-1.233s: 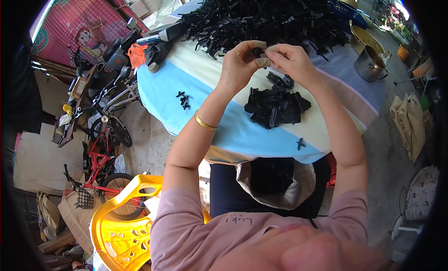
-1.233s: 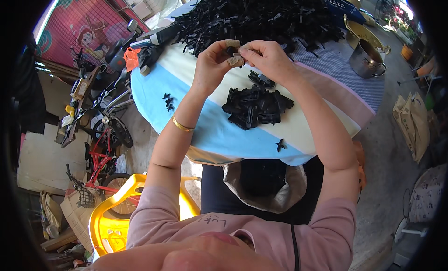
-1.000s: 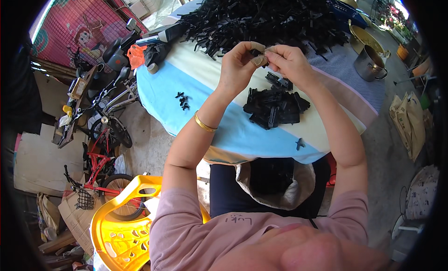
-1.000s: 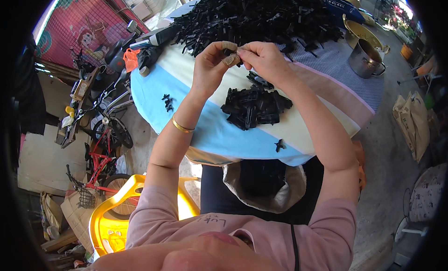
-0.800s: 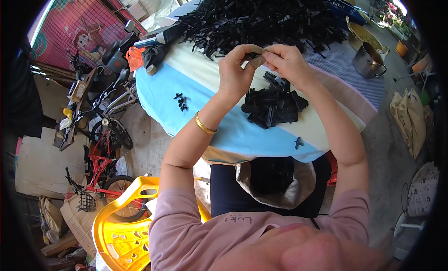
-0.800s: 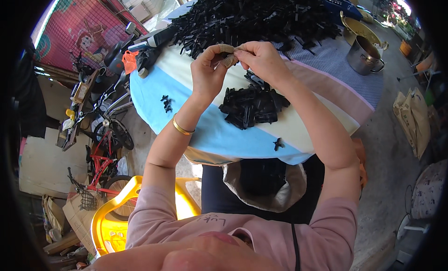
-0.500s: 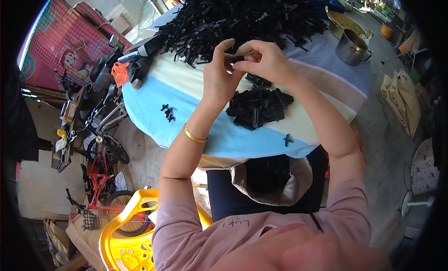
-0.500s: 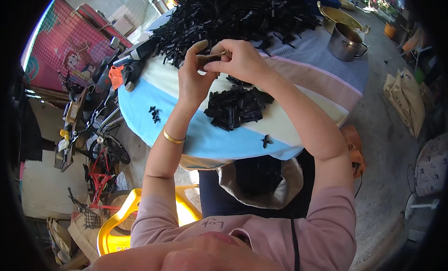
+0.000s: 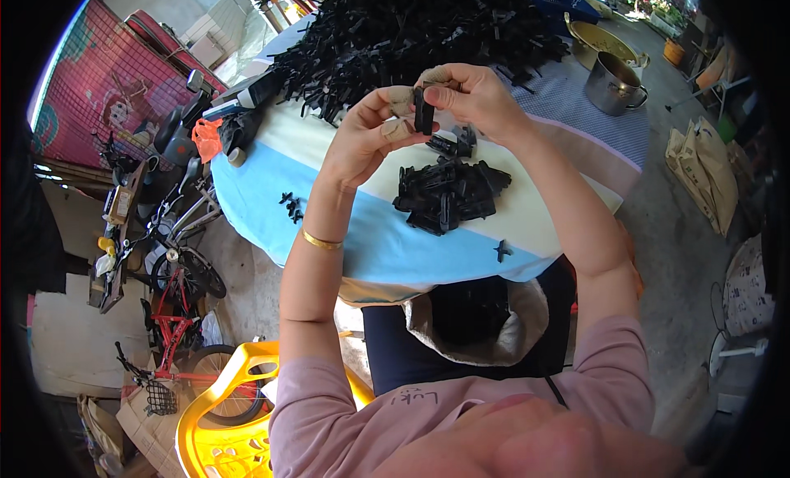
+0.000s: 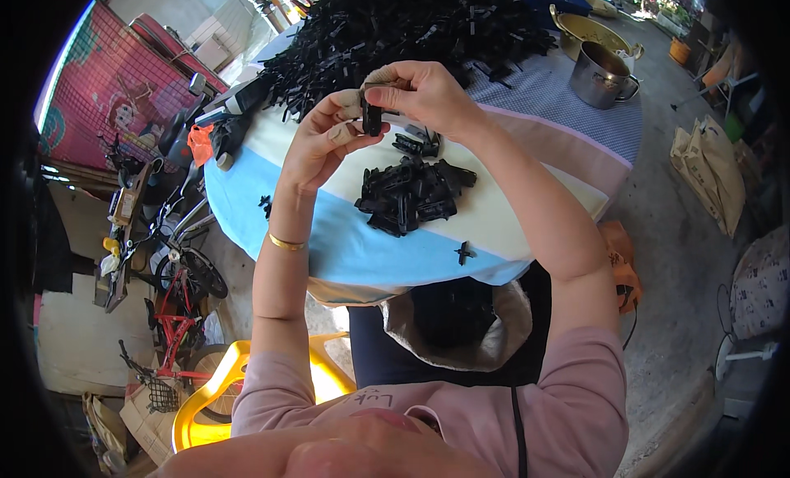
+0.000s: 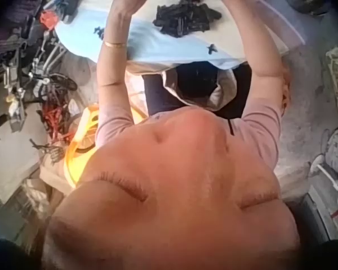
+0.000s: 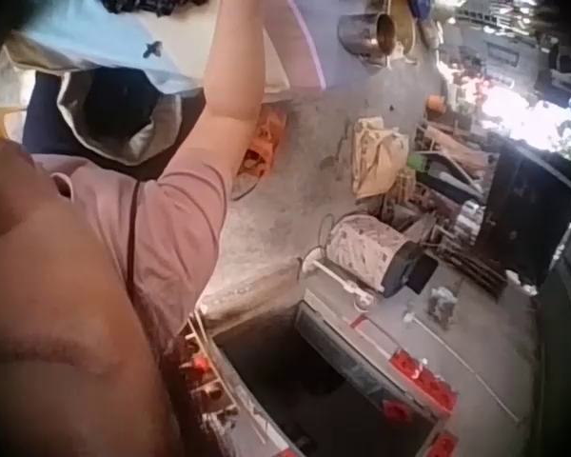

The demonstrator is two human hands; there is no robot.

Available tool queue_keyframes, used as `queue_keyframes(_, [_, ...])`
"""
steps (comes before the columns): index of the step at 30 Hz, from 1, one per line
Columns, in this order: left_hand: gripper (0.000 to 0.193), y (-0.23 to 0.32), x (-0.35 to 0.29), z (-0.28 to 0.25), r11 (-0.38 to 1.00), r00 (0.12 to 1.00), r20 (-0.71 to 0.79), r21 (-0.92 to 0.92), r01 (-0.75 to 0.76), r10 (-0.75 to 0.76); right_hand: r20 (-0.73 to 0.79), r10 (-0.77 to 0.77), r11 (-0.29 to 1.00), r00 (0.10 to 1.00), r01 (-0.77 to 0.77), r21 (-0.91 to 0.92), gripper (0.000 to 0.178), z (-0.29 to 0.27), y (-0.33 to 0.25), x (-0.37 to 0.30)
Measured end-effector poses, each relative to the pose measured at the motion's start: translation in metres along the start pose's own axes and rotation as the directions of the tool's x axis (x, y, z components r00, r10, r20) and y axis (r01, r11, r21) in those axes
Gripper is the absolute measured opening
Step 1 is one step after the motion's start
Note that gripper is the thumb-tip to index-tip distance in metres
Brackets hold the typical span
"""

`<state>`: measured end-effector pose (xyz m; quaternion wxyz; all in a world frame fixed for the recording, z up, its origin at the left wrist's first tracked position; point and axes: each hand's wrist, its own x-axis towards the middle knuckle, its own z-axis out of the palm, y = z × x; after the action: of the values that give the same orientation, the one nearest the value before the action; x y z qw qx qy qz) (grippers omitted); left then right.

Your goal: Manual assembly of small black plastic or rubber components at a workstation.

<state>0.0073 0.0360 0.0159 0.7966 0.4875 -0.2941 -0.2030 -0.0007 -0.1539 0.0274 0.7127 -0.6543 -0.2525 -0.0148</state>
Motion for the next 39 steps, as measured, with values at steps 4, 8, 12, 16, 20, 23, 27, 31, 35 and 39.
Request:
queue_keyframes(4, [0.014,-0.012,0.004,-0.006,0.991,0.992,0.026,-0.049,0.122,-0.121,0.076,-0.112,0.983,0.991,0.122,-0.136,0.018,0.0,0.007,0.0])
queue_keyframes(8, [0.011,-0.012,0.004,-0.013,0.991,0.993,0.023,-0.068,0.114,-0.113,0.064,-0.069,0.985,0.996,0.078,-0.153,0.021,0.003,0.008,0.0])
queue_keyframes(12, [0.014,-0.01,0.003,-0.007,1.0,0.997,-0.076,0.013,-0.005,0.006,-0.037,-0.045,0.987,0.998,0.039,-0.155,0.018,0.002,0.011,0.0])
queue_keyframes(16, [0.015,-0.013,0.004,-0.008,0.987,0.982,-0.164,0.145,-0.069,0.093,-0.023,-0.129,0.952,0.991,0.117,-0.282,0.01,0.008,0.012,-0.002])
queue_keyframes(20, [0.015,-0.012,0.003,-0.002,0.97,0.971,-0.182,0.213,-0.113,0.153,-0.042,-0.17,0.92,0.985,0.143,-0.365,0.009,0.013,0.017,-0.001])
queue_keyframes(23, [0.021,-0.011,0.004,0.007,0.955,0.947,-0.228,0.246,-0.168,0.225,-0.048,-0.202,0.904,0.978,0.167,-0.393,0.009,0.015,0.02,-0.002])
queue_keyframes(27, [0.023,-0.017,0.003,0.012,0.905,0.916,-0.268,0.385,-0.182,0.298,-0.069,-0.218,0.887,0.974,0.168,-0.431,0.01,0.017,0.018,-0.002])
queue_keyframes(31, [0.021,-0.021,0.003,0.013,0.885,0.898,-0.268,0.409,-0.223,0.35,-0.095,-0.266,0.863,0.959,0.193,-0.466,0.013,0.018,0.017,-0.002])
queue_keyframes(35, [0.019,-0.022,0.002,0.011,0.853,0.883,-0.262,0.464,-0.238,0.389,-0.12,-0.268,0.862,0.956,0.182,-0.472,0.014,0.025,0.014,-0.006])
queue_keyframes(39, [0.016,-0.028,0.002,0.012,0.795,0.831,-0.29,0.547,-0.263,0.475,-0.124,-0.218,0.876,0.968,0.138,-0.463,0.016,0.026,0.014,-0.007])
